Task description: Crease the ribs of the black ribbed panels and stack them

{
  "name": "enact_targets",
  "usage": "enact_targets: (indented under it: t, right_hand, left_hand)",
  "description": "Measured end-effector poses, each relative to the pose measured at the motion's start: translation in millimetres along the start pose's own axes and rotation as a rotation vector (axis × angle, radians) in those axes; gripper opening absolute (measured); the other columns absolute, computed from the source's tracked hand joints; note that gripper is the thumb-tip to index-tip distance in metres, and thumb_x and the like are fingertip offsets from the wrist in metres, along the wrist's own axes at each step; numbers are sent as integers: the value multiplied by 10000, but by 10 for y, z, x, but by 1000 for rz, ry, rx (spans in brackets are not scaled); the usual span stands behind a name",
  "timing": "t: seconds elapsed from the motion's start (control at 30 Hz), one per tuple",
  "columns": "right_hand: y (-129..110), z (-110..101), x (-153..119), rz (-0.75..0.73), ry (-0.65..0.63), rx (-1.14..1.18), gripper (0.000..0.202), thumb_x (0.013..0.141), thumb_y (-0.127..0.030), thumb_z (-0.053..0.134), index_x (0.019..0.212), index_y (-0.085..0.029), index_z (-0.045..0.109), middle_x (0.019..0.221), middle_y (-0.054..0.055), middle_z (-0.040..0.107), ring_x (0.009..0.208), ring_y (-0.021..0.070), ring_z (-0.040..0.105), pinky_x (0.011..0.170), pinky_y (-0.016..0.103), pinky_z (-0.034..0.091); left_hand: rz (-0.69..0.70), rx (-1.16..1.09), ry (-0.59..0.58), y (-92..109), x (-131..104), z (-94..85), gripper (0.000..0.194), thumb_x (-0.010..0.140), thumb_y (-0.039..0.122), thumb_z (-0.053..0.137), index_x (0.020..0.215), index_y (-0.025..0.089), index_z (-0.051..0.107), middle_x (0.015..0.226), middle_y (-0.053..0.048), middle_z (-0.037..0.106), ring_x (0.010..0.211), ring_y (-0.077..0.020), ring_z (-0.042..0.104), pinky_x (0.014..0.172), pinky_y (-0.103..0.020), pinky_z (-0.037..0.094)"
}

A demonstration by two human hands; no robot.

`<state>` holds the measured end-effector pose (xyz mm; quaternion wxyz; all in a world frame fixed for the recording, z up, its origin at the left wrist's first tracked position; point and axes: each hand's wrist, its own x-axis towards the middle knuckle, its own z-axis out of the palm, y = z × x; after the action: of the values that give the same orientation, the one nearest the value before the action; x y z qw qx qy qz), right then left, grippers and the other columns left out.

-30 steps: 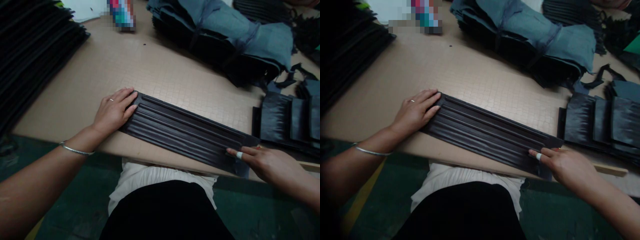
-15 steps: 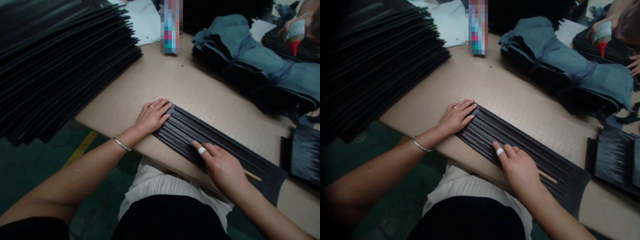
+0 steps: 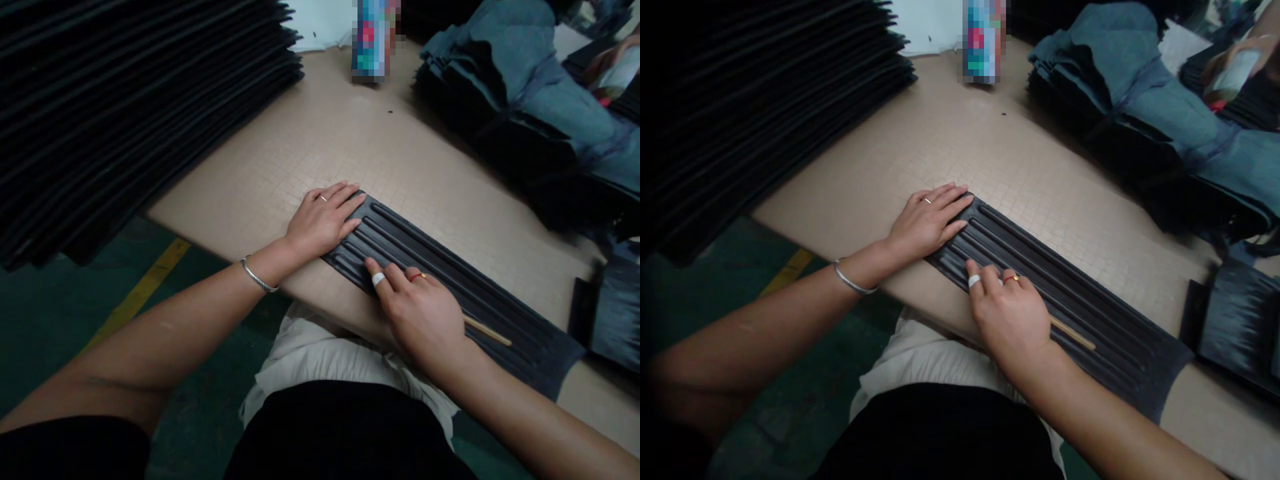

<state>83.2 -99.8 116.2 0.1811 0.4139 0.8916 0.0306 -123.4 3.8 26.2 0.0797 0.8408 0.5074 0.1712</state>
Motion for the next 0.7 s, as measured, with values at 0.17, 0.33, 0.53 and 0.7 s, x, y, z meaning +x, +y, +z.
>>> enact_targets:
  t: [0.17, 0.33, 0.53, 0.7]
  right_hand:
    - [277, 294, -752, 6, 46, -67, 613, 942, -51, 492, 1552, -112, 476, 1138, 112, 654, 873, 256, 606, 723, 386, 544]
    - [626, 603, -1610, 15, 23, -54, 702, 890, -21, 500, 1579, -114, 404, 1199, 107, 656, 848, 243, 595, 690, 374, 535]
    - [903, 888, -2507, 152, -51, -22, 796, 829, 31, 493, 1587, -184, 383, 1262, 102, 669, 922, 263, 651, 752, 395, 572]
    - [1113, 986, -2942, 229, -121, 43, 754, 837, 24, 484, 1552, -216, 463, 1266, 84, 685, 876, 256, 688, 720, 404, 598]
  left_hand:
    - [14, -21, -16, -42, 7, 16, 518, 1045, 418, 457, 1540, 266, 488, 1633, -85, 456, 1522, -309, 395, 1184, -533, 327]
    - [-7, -39, -38, -72, 15, 32, 540, 1054, 464, 409, 1571, 313, 436, 1642, -71, 445, 1536, -315, 371, 1212, -543, 283]
    - [-30, -89, -47, -112, 17, 58, 558, 1041, 554, 374, 1561, 366, 442, 1675, 24, 390, 1540, -320, 359, 1253, -549, 246]
    - [-61, -156, -43, -118, 11, 59, 579, 1020, 637, 366, 1554, 424, 432, 1676, 146, 349, 1546, -332, 337, 1289, -576, 214]
